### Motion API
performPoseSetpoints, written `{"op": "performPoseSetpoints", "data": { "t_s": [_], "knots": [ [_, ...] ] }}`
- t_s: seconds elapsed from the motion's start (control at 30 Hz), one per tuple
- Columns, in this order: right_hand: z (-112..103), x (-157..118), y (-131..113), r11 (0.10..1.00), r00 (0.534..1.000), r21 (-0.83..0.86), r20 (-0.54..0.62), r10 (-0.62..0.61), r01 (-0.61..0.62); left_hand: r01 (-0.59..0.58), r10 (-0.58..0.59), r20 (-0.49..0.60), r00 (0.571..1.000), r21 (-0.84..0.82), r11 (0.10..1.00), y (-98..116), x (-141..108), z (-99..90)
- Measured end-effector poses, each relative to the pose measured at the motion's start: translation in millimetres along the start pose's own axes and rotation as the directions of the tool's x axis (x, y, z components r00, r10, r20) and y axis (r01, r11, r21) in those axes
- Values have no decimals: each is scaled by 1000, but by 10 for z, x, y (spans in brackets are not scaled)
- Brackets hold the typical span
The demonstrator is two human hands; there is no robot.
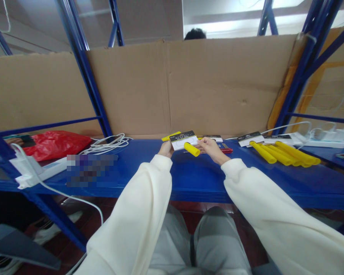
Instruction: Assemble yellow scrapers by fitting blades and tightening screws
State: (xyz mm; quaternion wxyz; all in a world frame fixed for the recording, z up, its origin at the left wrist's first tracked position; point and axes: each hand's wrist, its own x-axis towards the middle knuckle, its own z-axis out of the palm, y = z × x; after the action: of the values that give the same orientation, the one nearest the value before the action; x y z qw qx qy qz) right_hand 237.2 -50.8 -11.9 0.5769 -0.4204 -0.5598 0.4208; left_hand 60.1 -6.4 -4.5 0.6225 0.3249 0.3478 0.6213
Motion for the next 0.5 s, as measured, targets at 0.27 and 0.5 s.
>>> {"op": "performPoseSetpoints", "data": {
  "t_s": [0.27, 0.5],
  "knots": [
    [-4, 152, 155, 1000, 993, -3, -117, -27, 27, -48, 45, 24, 999, 118, 992, 5, -90, 36],
    [-14, 177, 166, 1000, 991, -11, -135, -3, 1, -27, 24, 24, 999, 140, 990, 39, -135, 63]
  ]
}}
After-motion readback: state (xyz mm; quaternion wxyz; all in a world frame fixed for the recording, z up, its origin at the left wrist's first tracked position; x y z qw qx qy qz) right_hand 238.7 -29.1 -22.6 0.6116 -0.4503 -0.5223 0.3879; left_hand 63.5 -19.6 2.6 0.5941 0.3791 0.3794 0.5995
